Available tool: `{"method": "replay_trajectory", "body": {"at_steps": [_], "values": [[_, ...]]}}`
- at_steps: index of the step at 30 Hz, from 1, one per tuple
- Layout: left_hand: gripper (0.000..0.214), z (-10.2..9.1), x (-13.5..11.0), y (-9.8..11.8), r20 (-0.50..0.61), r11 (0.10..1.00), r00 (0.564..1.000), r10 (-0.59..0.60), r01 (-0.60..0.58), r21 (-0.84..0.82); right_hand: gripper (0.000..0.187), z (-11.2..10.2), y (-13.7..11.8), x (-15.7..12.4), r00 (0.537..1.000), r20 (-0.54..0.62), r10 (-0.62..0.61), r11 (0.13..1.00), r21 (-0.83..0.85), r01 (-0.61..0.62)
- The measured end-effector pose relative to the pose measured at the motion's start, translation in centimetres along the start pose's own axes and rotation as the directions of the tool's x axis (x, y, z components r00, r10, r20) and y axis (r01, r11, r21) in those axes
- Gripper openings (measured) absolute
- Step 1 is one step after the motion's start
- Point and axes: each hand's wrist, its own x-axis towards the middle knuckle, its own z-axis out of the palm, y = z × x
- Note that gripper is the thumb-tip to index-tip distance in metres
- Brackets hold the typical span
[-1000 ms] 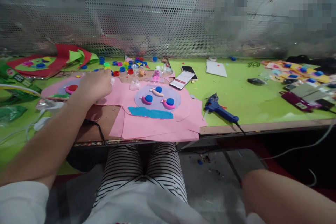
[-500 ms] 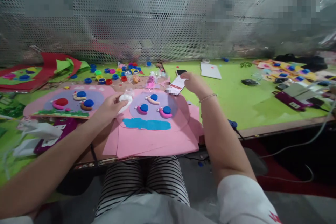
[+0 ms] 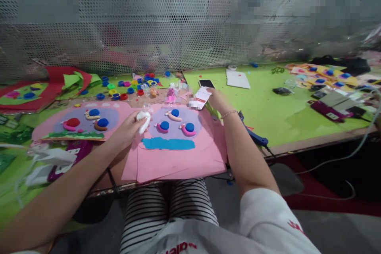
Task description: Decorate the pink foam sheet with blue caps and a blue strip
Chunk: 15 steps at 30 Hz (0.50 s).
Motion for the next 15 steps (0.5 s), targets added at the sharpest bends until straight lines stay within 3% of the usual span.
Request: {"method": "replay_trajectory", "body": {"at_steps": [2,4,6,7,10,12,14,15], "values": [[0.043,0.0,-0.1,0.1,0.018,0.999,1.000,0.018,-0.019,0.041,0.035,-1.1,-0.9,-0.5,0.993,-0.113,-0.020,0.984,0.172,0.039],[0.044,-0.1,-0.2,0.2,0.070,0.993,0.997,0.041,-0.049,0.110,0.032,-2.5,-2.6,-1.8,0.986,-0.156,-0.051,0.950,0.296,0.096],[0.041,-0.2,-0.3,0.3,0.132,0.977,0.989,0.067,-0.092,0.191,0.025,-3.6,-5.1,-3.6,0.969,-0.104,-0.224,0.888,0.389,0.247],[0.040,-0.3,-0.3,0.3,0.152,0.968,0.985,0.082,-0.116,0.225,0.022,-3.8,-6.4,-4.7,0.937,-0.093,-0.336,0.860,0.376,0.346],[0.036,-0.3,-0.1,0.2,0.152,0.935,0.977,0.151,-0.191,0.300,0.026,-3.0,-10.0,-7.3,0.781,-0.103,-0.615,0.734,0.286,0.616],[0.034,-0.3,0.0,0.2,0.139,0.913,0.971,0.196,-0.232,0.335,0.021,-1.4,-11.3,-8.0,0.643,-0.134,-0.754,0.581,0.321,0.748],[0.034,-0.5,0.1,0.1,0.137,0.899,0.965,0.223,-0.259,0.355,0.015,0.3,-11.8,-8.1,0.504,-0.193,-0.842,0.414,0.367,0.833],[0.035,-0.6,0.2,0.0,0.139,0.894,0.962,0.236,-0.271,0.356,0.013,1.1,-11.7,-8.0,0.463,-0.220,-0.858,0.361,0.381,0.851]]}}
